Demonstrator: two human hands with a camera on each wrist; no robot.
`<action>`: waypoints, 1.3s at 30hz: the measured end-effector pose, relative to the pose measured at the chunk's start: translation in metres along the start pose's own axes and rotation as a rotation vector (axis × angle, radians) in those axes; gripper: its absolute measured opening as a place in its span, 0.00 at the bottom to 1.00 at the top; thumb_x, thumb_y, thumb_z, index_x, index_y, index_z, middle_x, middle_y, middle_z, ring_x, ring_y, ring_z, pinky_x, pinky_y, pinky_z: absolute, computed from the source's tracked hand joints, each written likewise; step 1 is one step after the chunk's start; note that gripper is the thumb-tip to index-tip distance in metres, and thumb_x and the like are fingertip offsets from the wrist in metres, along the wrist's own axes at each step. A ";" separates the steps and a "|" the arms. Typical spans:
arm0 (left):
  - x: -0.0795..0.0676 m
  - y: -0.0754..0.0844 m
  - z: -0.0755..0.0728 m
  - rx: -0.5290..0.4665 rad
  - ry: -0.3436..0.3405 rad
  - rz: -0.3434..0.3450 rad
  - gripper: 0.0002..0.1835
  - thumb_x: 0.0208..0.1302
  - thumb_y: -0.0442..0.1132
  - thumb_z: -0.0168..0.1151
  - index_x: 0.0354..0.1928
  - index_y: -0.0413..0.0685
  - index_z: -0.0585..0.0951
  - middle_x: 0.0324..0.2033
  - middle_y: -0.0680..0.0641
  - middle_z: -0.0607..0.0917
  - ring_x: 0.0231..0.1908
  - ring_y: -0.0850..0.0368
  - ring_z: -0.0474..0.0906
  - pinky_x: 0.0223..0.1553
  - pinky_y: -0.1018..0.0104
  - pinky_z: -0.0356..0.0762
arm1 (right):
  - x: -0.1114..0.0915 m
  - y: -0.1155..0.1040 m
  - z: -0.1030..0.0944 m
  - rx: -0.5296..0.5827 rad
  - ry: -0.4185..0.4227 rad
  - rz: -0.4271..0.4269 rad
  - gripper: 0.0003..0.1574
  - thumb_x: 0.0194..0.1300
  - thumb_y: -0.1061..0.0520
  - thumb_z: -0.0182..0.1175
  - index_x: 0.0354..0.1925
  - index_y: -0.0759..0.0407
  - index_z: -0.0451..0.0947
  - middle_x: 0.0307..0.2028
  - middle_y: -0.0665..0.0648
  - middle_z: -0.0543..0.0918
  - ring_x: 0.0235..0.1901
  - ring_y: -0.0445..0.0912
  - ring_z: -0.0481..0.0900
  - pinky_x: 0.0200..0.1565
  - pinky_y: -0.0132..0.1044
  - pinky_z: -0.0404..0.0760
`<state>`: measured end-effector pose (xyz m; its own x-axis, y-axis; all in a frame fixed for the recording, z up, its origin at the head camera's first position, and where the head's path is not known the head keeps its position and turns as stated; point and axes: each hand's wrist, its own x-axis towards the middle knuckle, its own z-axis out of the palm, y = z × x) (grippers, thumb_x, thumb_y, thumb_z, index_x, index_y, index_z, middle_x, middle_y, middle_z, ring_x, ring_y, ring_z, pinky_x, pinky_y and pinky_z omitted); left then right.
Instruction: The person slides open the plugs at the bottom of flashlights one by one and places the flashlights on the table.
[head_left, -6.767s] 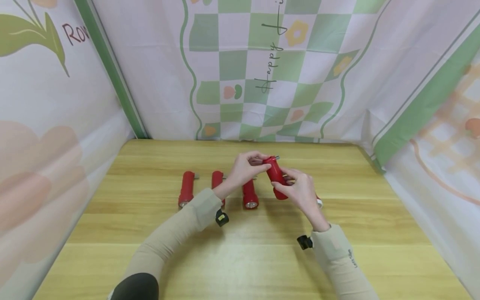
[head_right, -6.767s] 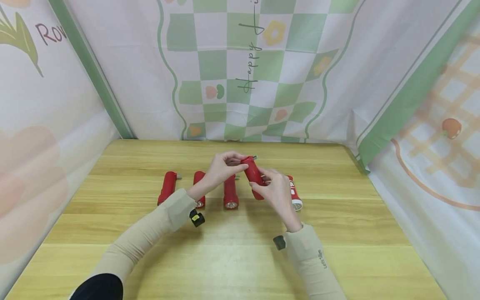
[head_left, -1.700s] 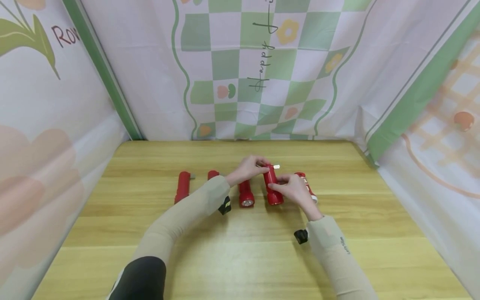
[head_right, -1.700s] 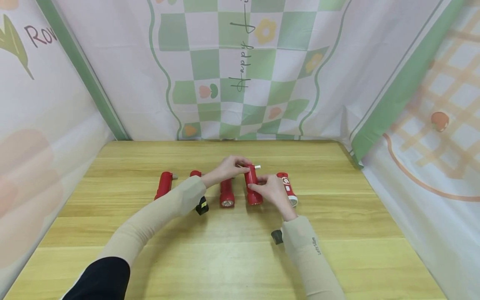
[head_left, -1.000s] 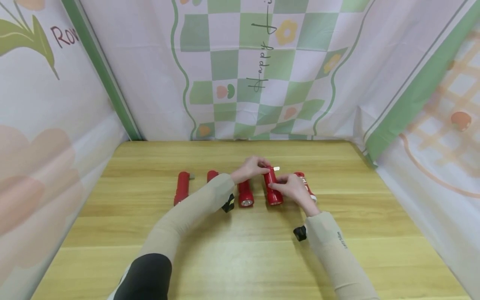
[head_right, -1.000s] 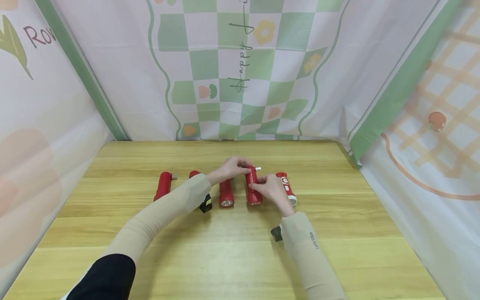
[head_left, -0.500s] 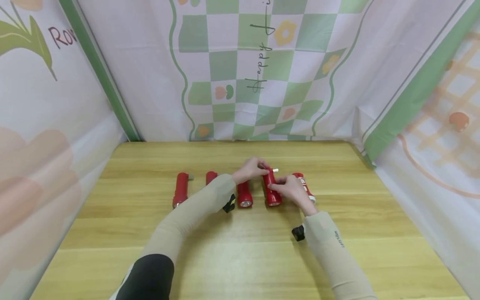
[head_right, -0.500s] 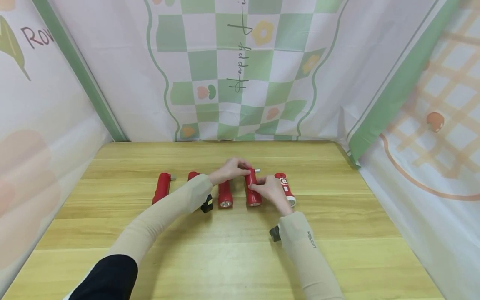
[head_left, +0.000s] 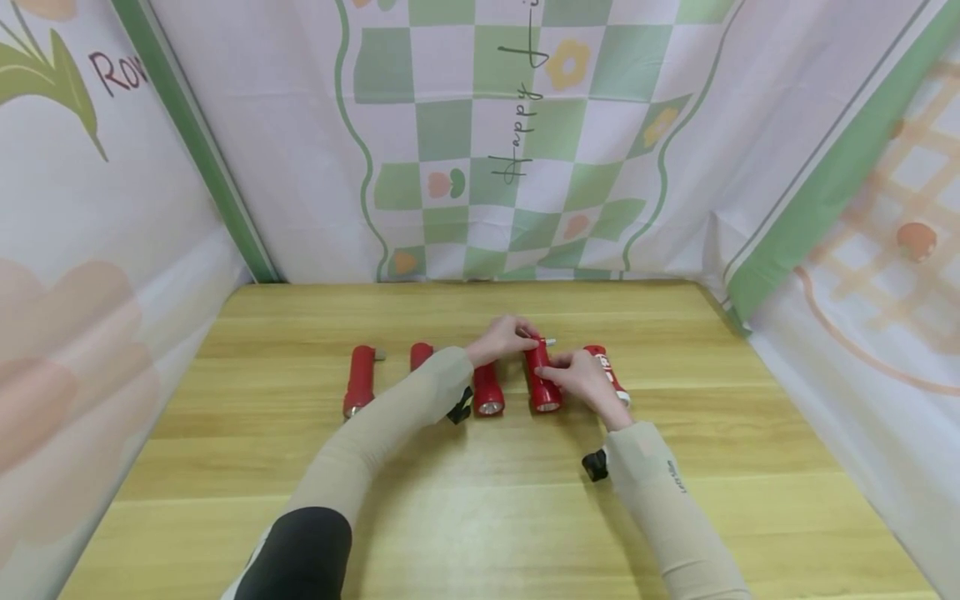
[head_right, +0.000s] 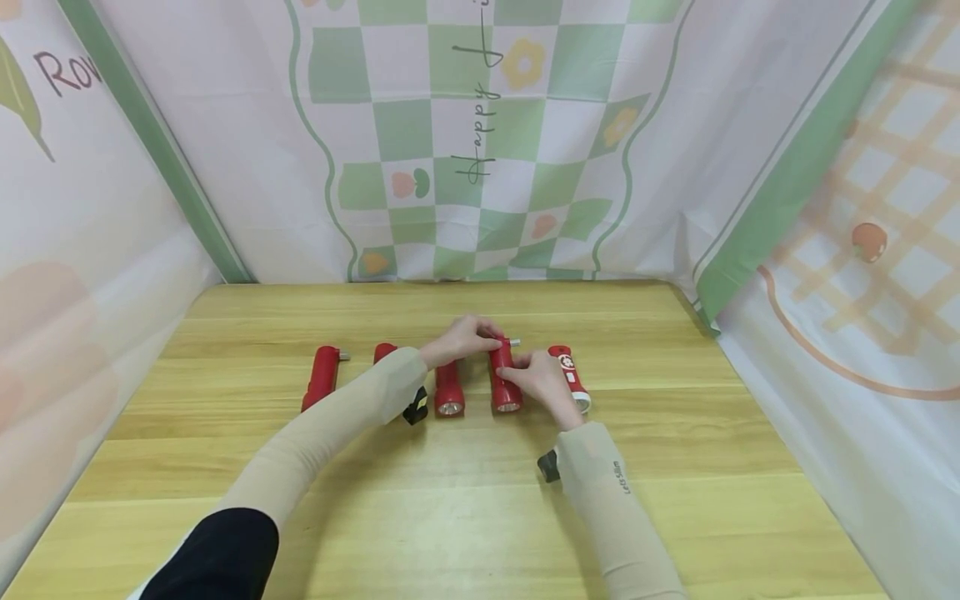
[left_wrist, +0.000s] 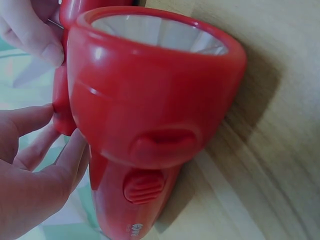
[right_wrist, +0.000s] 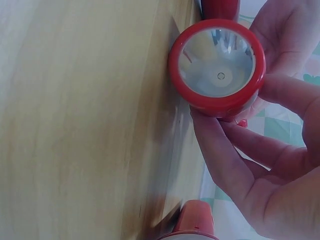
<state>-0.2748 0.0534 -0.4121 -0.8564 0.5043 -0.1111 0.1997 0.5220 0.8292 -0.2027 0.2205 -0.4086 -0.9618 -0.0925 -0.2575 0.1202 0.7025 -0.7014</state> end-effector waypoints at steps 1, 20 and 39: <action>0.000 0.000 0.000 0.004 0.000 -0.001 0.13 0.68 0.35 0.61 0.51 0.38 0.83 0.51 0.39 0.86 0.53 0.46 0.82 0.55 0.65 0.80 | 0.000 0.000 0.000 0.000 0.003 0.000 0.22 0.69 0.49 0.61 0.50 0.66 0.82 0.39 0.60 0.87 0.31 0.44 0.77 0.33 0.29 0.77; 0.001 0.001 0.002 0.013 -0.005 -0.037 0.14 0.68 0.35 0.62 0.52 0.37 0.83 0.51 0.38 0.87 0.52 0.46 0.83 0.51 0.66 0.81 | 0.002 0.002 0.002 -0.017 0.008 -0.001 0.22 0.69 0.50 0.60 0.49 0.67 0.82 0.37 0.60 0.87 0.30 0.42 0.77 0.31 0.28 0.76; 0.003 -0.003 0.007 0.080 -0.013 -0.029 0.15 0.68 0.38 0.61 0.53 0.38 0.83 0.51 0.40 0.87 0.54 0.48 0.82 0.55 0.64 0.81 | 0.004 0.005 0.004 -0.025 -0.012 0.031 0.26 0.70 0.49 0.59 0.54 0.68 0.80 0.41 0.63 0.87 0.32 0.42 0.78 0.32 0.27 0.77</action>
<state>-0.2748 0.0581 -0.4185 -0.8561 0.4969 -0.1419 0.2130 0.5895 0.7792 -0.2047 0.2207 -0.4152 -0.9547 -0.0786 -0.2871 0.1439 0.7225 -0.6762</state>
